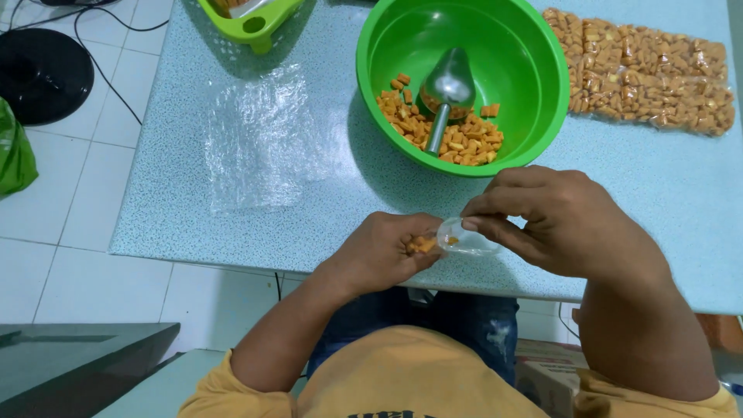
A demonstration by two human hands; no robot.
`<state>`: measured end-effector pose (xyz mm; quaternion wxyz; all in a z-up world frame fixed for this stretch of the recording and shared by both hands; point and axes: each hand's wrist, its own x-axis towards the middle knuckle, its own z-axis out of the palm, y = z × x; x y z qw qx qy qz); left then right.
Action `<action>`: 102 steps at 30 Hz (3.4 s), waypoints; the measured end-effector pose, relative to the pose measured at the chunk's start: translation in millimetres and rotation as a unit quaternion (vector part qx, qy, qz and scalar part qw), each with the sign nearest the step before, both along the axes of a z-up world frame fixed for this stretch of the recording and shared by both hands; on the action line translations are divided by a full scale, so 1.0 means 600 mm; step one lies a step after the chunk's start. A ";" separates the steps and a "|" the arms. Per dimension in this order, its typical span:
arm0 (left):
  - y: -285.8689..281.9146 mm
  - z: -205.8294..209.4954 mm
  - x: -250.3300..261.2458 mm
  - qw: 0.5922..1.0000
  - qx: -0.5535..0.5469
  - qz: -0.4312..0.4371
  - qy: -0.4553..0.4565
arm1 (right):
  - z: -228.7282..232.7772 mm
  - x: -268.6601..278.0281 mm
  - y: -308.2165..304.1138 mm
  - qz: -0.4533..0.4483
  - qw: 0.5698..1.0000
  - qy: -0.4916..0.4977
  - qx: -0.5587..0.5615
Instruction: The person is packaging small snacks by scooping them from a large green bowl into small plastic bags and then sealing the bags.
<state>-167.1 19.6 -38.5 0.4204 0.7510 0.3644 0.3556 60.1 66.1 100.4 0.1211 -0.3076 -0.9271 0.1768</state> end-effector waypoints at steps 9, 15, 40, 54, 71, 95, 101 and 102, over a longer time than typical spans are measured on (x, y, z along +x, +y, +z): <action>0.007 -0.020 -0.002 1.000 0.020 -0.004 0.008 | 0.010 -0.026 0.006 0.003 0.998 -0.057 -0.020; -0.001 -0.019 0.002 0.999 -0.009 0.008 0.037 | -0.005 -0.031 0.016 0.066 0.998 0.001 0.016; -0.013 -0.016 0.017 0.992 -0.024 0.120 0.003 | 0.003 -0.001 0.019 -0.095 0.989 0.107 -0.022; -0.003 -0.007 0.011 0.973 -0.032 0.094 -0.207 | -0.054 -0.055 0.176 -0.117 0.974 -0.187 0.045; 0.057 0.053 0.024 0.996 -0.045 0.065 0.039 | -0.069 -0.006 0.283 -0.311 0.840 0.309 -0.321; 0.024 0.064 -0.001 0.997 -0.078 0.022 0.009 | -0.050 -0.009 0.231 -0.308 0.771 0.305 -0.466; 0.045 0.060 0.006 0.994 -0.097 0.048 -0.010 | -0.042 0.031 0.232 -0.288 0.754 0.375 -0.456; 0.049 0.058 0.008 0.992 -0.111 0.055 -0.020 | -0.045 0.044 0.236 -0.270 0.742 0.400 -0.465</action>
